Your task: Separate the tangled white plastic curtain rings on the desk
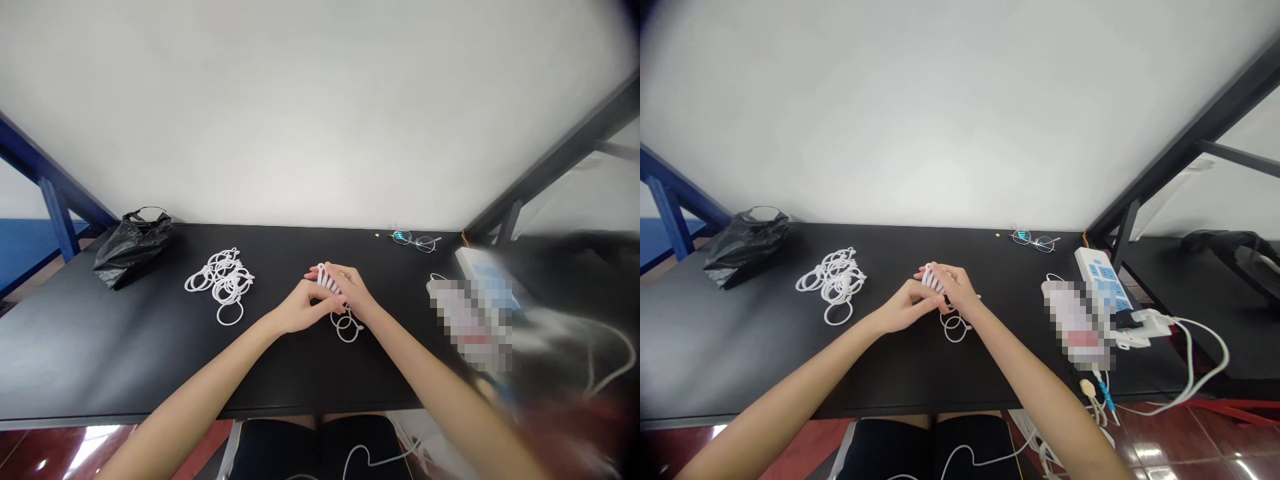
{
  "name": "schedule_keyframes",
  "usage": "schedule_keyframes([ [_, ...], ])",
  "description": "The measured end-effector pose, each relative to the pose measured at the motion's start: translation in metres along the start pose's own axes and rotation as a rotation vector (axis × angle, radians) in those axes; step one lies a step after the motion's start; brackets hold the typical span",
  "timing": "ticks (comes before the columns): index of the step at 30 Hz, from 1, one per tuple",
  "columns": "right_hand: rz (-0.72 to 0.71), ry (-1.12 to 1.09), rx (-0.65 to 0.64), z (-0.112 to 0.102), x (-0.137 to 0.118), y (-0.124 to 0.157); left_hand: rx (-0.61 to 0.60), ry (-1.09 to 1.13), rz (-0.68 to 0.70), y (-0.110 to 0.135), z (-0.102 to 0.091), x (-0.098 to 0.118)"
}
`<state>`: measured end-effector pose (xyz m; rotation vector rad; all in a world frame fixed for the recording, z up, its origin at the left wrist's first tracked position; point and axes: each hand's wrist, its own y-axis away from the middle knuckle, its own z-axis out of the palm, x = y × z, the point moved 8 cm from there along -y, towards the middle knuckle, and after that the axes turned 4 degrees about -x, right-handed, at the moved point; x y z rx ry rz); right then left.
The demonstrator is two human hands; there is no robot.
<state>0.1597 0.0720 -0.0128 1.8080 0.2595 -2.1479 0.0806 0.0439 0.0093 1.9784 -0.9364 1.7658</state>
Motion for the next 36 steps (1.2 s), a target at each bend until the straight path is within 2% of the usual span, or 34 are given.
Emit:
schedule_keyframes([
  [5, -0.004, -0.185, -0.262, 0.009, -0.001, -0.002, 0.035, 0.492, -0.066, 0.002, -0.016, -0.001],
  [10, 0.021, -0.361, -0.478, 0.024, 0.000, 0.003, -0.064, 0.668, -0.105, 0.001, -0.013, -0.002],
  [13, 0.043, -0.416, -0.465, 0.026, 0.004, 0.003, -0.028, 0.718, -0.098, -0.002, -0.015, -0.006],
  [16, 0.104, -0.408, -0.349, 0.020, 0.012, 0.001, 0.053, 0.689, -0.160, -0.004, -0.017, -0.018],
  [19, 0.158, -0.378, -0.251, 0.015, 0.015, 0.001, 0.186, 0.606, -0.201, -0.003, -0.026, -0.029],
  [22, 0.185, -0.303, -0.217, 0.016, 0.014, 0.003, 0.275, 0.464, -0.168, -0.002, -0.034, -0.031],
  [24, 0.181, -0.228, -0.178, 0.017, 0.013, 0.005, 0.303, 0.284, -0.123, -0.001, -0.039, -0.029],
  [26, 0.176, -0.134, -0.157, 0.019, 0.013, 0.007, 0.326, -0.037, -0.059, 0.001, -0.044, -0.022],
  [29, 0.199, -0.037, -0.154, 0.023, 0.019, 0.009, 0.283, -0.554, -0.003, 0.004, -0.043, -0.013],
  [31, 0.210, -0.024, -0.138, 0.024, 0.022, 0.009, 0.194, -0.735, -0.045, 0.003, -0.040, -0.016],
  [33, 0.203, -0.040, -0.133, 0.024, 0.021, 0.009, 0.113, -0.789, -0.103, 0.003, -0.042, -0.020],
  [36, 0.185, -0.088, -0.172, 0.029, 0.018, 0.009, 0.064, -0.652, -0.079, 0.001, -0.046, -0.022],
])
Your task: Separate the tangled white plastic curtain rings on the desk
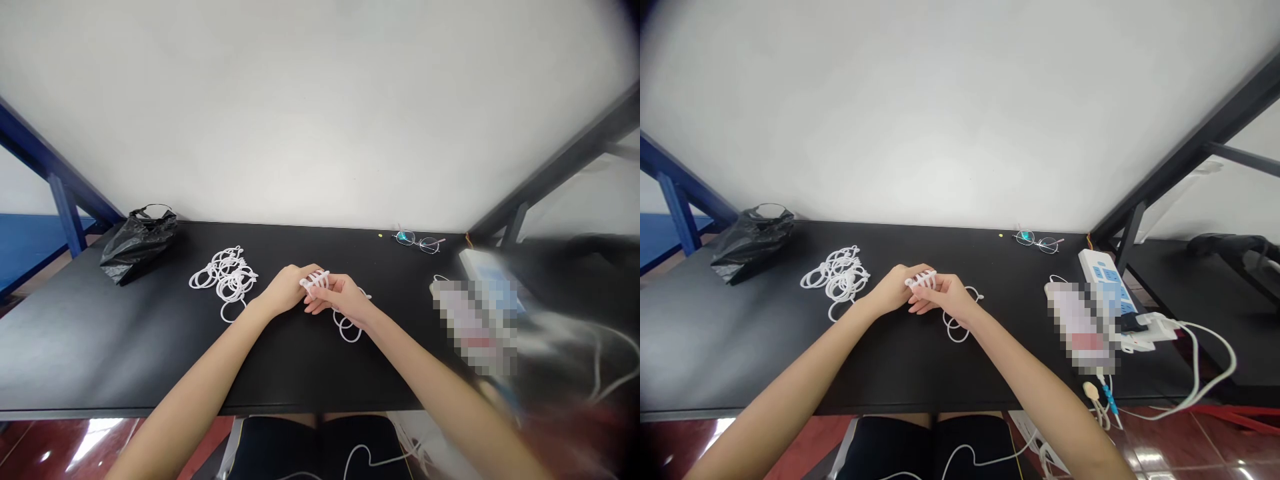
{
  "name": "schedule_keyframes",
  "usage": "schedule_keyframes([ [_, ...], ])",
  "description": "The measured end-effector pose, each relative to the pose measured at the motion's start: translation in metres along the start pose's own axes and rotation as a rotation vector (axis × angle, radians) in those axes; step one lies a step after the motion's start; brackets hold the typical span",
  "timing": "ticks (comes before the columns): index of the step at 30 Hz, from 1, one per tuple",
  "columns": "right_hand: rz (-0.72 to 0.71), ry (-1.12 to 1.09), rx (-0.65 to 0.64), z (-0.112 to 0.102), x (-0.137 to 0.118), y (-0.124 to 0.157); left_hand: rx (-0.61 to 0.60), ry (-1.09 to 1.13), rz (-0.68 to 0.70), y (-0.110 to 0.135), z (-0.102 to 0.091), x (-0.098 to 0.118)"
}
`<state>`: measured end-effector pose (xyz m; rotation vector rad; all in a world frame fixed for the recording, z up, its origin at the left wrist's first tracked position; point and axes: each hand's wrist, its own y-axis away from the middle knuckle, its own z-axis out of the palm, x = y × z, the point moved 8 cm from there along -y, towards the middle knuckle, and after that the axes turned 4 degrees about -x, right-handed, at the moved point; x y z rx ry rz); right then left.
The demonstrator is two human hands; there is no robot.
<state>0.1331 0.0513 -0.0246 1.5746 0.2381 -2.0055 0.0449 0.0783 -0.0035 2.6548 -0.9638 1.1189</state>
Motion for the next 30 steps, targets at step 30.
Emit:
schedule_keyframes([
  [30, -0.202, -0.011, 0.059, 0.005, -0.013, 0.009, 0.201, 0.003, 0.070, 0.009, -0.012, 0.007],
])
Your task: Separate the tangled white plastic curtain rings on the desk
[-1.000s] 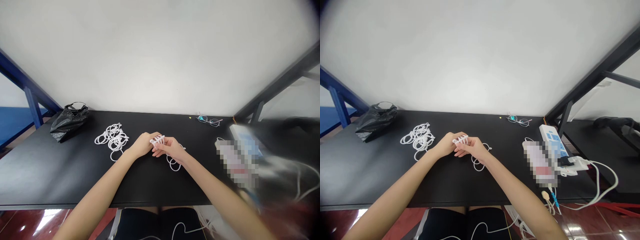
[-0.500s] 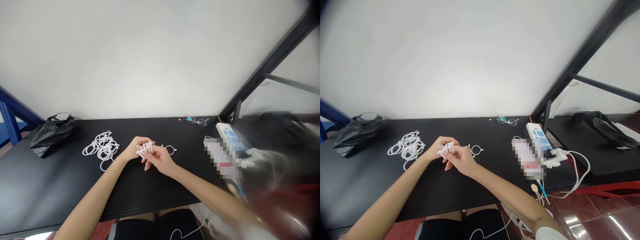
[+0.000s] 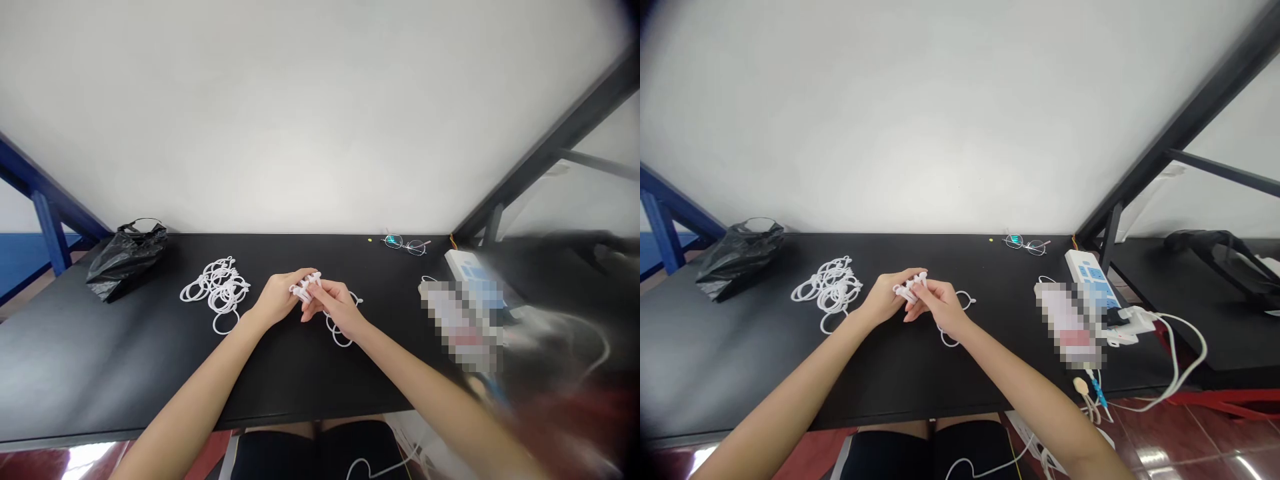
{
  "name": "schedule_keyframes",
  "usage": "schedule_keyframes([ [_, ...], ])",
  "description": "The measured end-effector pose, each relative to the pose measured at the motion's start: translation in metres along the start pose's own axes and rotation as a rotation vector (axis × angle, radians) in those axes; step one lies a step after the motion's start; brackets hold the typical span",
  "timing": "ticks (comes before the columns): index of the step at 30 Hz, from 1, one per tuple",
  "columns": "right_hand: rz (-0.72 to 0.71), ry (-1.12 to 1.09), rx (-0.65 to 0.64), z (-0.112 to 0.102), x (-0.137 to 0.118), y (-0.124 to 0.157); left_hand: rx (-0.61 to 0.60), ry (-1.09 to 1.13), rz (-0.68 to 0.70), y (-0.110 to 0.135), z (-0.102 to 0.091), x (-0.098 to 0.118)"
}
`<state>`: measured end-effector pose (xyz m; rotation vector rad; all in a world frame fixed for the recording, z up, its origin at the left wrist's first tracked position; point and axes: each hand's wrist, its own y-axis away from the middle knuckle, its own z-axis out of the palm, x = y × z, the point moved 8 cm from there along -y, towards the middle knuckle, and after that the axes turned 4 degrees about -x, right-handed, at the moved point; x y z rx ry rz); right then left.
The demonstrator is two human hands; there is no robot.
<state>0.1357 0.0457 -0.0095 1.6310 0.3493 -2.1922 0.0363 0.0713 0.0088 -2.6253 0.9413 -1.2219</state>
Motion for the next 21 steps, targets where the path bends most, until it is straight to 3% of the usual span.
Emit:
schedule_keyframes([
  [9, 0.021, 0.032, -0.036, 0.002, 0.007, 0.000, -0.054, -0.312, 0.197, 0.001, 0.005, 0.010],
  [15, -0.047, 0.137, -0.040, 0.005, 0.004, 0.002, -0.097, -0.151, 0.109, 0.001, 0.011, 0.001],
  [21, -0.074, 0.137, -0.081, 0.010, 0.002, 0.005, -0.051, -0.027, 0.167, 0.006, 0.002, 0.017],
])
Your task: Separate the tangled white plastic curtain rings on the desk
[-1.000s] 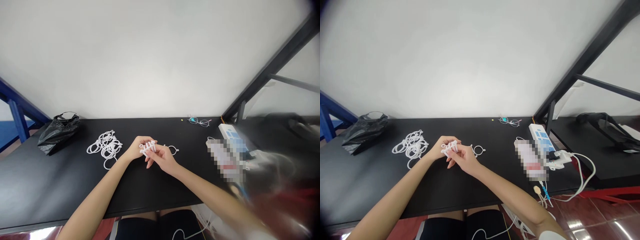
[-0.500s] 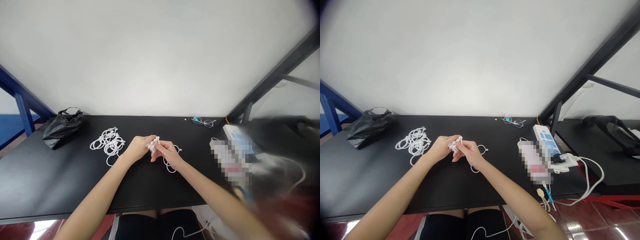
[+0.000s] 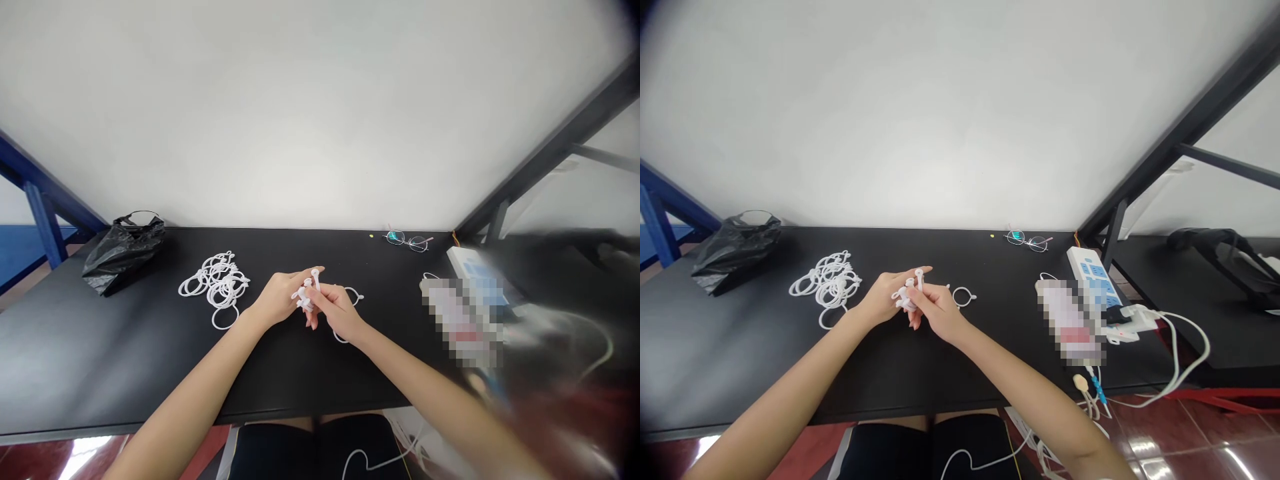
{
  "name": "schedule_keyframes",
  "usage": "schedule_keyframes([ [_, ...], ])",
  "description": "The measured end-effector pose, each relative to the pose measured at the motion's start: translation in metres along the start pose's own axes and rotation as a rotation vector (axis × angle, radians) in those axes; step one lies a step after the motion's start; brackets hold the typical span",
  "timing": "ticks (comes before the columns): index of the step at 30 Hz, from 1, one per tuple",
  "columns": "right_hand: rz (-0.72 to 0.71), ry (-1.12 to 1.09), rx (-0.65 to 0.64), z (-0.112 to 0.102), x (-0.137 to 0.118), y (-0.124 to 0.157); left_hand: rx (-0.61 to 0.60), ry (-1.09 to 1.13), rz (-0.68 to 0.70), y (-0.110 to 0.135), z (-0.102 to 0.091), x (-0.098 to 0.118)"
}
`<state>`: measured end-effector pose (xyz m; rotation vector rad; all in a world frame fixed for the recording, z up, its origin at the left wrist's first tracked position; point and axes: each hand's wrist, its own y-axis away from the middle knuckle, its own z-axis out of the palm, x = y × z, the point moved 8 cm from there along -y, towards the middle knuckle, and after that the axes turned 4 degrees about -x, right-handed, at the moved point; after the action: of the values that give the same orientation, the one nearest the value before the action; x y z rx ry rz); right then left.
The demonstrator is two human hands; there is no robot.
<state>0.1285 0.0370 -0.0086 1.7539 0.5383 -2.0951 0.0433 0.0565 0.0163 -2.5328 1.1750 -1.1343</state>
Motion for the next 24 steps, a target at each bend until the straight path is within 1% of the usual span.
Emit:
schedule_keyframes([
  [2, 0.006, -0.012, -0.003, -0.001, 0.002, -0.002, 0.020, -0.010, 0.016, 0.000, 0.000, 0.000],
  [4, 0.008, -0.009, 0.010, -0.004, 0.005, -0.004, 0.010, 0.000, 0.003, -0.001, 0.004, -0.005],
  [7, -0.010, 0.052, 0.051, -0.009, 0.008, -0.005, -0.034, 0.078, -0.071, -0.004, 0.014, -0.019],
  [9, -0.046, 0.135, 0.067, -0.010, 0.006, -0.002, -0.055, 0.113, -0.112, -0.005, 0.019, -0.024],
  [13, -0.135, 0.333, 0.049, -0.005, -0.005, 0.004, -0.083, 0.184, -0.137, -0.009, 0.023, -0.023],
  [15, -0.160, 0.381, 0.039, -0.004, -0.008, 0.006, -0.083, 0.245, -0.155, -0.011, 0.022, -0.021],
  [20, -0.193, 0.407, 0.031, -0.005, -0.013, 0.008, -0.049, 0.344, -0.182, -0.013, 0.020, -0.018],
  [22, -0.205, 0.398, 0.032, -0.004, -0.014, 0.009, -0.039, 0.433, -0.233, -0.013, 0.021, -0.021],
  [24, -0.211, 0.377, 0.030, -0.002, -0.016, 0.011, -0.027, 0.532, -0.313, -0.012, 0.022, -0.026],
])
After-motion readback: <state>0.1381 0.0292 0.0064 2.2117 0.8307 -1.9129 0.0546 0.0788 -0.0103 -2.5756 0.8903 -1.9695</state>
